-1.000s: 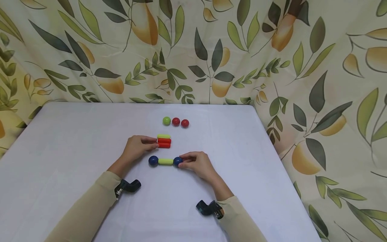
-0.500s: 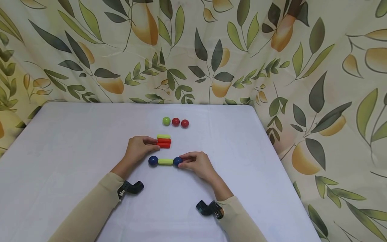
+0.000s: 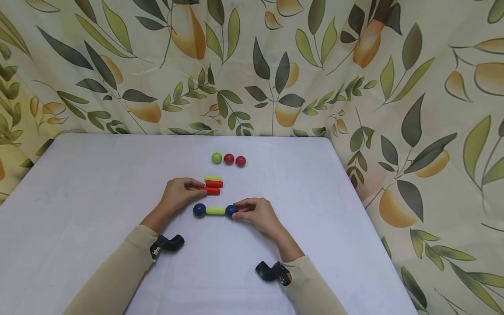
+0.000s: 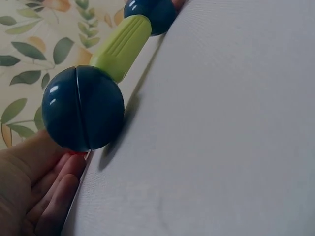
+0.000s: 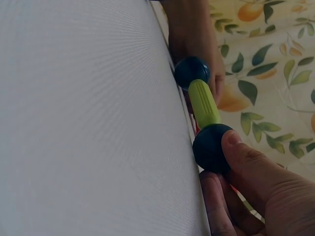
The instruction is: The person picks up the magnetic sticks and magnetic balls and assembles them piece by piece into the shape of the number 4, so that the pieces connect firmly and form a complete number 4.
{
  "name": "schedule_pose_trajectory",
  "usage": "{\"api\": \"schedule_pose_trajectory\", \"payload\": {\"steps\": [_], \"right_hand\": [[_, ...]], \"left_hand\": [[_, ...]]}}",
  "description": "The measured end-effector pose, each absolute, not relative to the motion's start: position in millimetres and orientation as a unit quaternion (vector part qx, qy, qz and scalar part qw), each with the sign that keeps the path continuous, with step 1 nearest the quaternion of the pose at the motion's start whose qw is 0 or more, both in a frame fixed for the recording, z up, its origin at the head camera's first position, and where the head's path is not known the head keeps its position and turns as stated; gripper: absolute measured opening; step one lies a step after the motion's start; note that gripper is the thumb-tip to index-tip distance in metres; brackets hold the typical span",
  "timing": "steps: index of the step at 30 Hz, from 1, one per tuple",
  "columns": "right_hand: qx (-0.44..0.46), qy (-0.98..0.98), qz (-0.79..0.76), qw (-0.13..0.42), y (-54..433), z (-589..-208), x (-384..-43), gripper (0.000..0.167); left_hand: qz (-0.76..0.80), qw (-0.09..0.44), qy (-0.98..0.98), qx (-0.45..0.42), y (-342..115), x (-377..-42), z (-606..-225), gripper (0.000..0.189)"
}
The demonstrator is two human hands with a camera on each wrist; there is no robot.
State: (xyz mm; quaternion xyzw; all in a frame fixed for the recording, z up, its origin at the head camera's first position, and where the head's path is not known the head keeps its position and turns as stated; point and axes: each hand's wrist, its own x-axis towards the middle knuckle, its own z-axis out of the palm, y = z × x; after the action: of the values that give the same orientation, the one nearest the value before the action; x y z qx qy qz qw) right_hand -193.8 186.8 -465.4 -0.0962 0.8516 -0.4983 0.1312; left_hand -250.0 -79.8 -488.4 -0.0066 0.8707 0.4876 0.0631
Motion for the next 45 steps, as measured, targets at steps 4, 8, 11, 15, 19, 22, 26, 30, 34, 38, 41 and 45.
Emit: {"api": "schedule_pose_trajectory", "payload": {"steps": [4,8,11,15,19,22,26,30,34,38,41,45], "right_hand": [[-0.102,0.849,-0.501,0.132,186.7,-465.7,-193.6,0.032],[-0.101,0.851,-0.499,0.13,187.2,-465.9,-193.3,0.032],[-0.101,0.852,-0.497,0.128,187.4,-466.0,-193.1,0.032],[-0.098,0.854,-0.495,0.129,187.1,-465.1,-192.7,0.033],[-0.089,0.854,-0.495,0.13,186.2,-463.0,-191.9,0.033],[-0.084,0.855,-0.496,0.13,186.0,-461.9,-191.7,0.033],[-0.084,0.855,-0.495,0.13,186.1,-461.8,-191.8,0.033],[-0.087,0.852,-0.498,0.132,185.9,-461.9,-191.7,0.034],[-0.088,0.852,-0.499,0.135,186.5,-461.4,-191.7,0.035],[-0.089,0.851,-0.499,0.139,187.3,-459.9,-191.7,0.036],[-0.089,0.851,-0.499,0.142,187.9,-458.2,-191.5,0.036],[-0.088,0.854,-0.492,0.145,188.3,-456.0,-191.1,0.036]], "left_hand": [[0.491,0.075,0.868,0.008,-83.6,-248.3,-486.6,0.029],[0.496,0.089,0.864,0.015,-87.3,-246.7,-483.6,0.03],[0.499,0.092,0.861,0.023,-89.9,-246.9,-482.7,0.029],[0.505,0.094,0.858,0.025,-91.9,-248.2,-482.6,0.028],[0.504,0.094,0.858,0.023,-92.2,-249.0,-483.1,0.029],[0.503,0.09,0.859,0.025,-91.6,-248.9,-483.0,0.029],[0.509,0.085,0.856,0.029,-91.9,-248.6,-482.0,0.027],[0.516,0.086,0.852,0.022,-92.8,-248.3,-481.0,0.026],[0.519,0.089,0.85,0.018,-93.2,-248.0,-481.0,0.026],[0.522,0.088,0.848,0.019,-93.6,-247.5,-481.1,0.028],[0.522,0.089,0.848,0.017,-93.6,-247.3,-481.0,0.029],[0.524,0.088,0.847,0.021,-93.7,-247.7,-481.3,0.028]]}}
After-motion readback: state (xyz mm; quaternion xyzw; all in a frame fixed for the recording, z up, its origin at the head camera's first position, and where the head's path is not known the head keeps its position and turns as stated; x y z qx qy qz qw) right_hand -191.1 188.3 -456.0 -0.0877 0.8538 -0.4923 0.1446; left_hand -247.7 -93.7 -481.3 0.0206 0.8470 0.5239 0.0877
